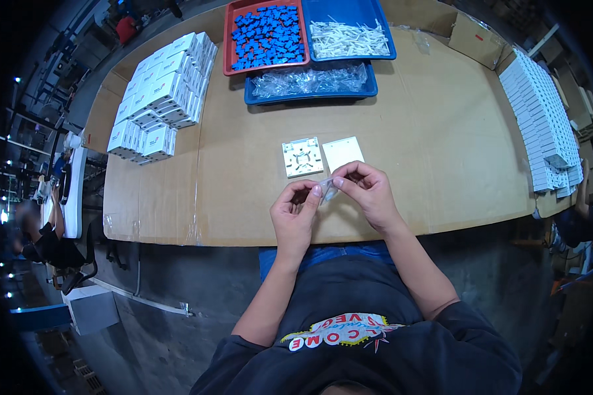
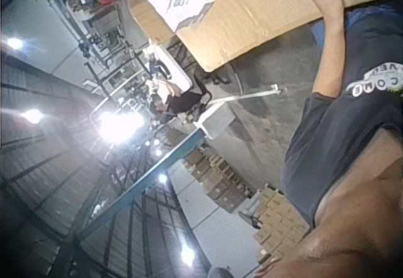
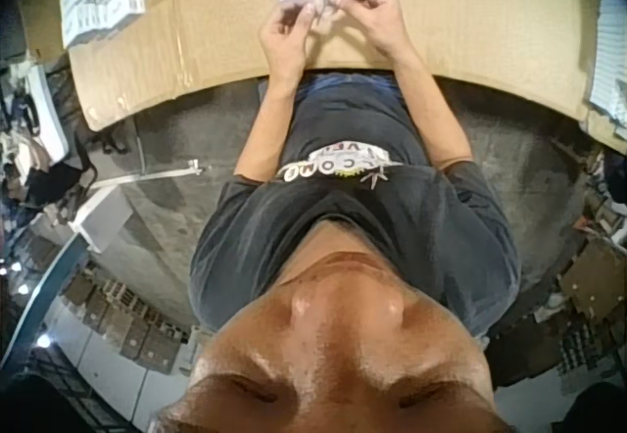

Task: Packing small plastic components into cardboard boxes at a workstation.

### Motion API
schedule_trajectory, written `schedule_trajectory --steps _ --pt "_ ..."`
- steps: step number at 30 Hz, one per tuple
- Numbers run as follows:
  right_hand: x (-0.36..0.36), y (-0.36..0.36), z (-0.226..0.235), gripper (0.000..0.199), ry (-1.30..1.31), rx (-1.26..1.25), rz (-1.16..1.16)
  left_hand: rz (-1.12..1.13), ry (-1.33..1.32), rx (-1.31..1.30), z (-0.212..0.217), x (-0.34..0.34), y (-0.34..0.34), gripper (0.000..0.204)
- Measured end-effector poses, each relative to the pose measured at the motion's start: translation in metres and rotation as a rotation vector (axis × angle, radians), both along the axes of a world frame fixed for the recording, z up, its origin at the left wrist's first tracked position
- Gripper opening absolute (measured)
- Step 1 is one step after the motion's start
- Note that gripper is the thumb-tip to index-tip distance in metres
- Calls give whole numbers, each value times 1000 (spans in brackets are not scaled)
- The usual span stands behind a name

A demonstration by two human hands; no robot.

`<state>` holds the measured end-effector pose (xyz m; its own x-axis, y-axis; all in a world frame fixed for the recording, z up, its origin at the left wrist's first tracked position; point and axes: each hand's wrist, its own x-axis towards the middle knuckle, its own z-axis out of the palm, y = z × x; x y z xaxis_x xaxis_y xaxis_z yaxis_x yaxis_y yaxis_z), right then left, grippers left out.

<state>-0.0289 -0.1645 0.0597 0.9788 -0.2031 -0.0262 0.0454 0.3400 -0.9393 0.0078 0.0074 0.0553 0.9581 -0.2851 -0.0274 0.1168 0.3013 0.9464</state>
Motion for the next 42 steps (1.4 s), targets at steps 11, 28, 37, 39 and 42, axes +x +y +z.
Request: schedule_trajectory --steps 11,28,37,39,42 --pt "2 9 -1 8 -26 59 5 19 -50 14 4 -1 4 13" --pt "4 22 0 9 -18 71 10 25 -77 -17 9 2 16 12" --pt "6 29 5 8 -51 -26 26 13 -124 13 5 5 22 12" --pt "6 30 6 8 -17 -60 42 12 -118 15 6 6 23 12" --pt "7 33 6 9 -11 -51 50 11 -139 25 6 7 24 13"
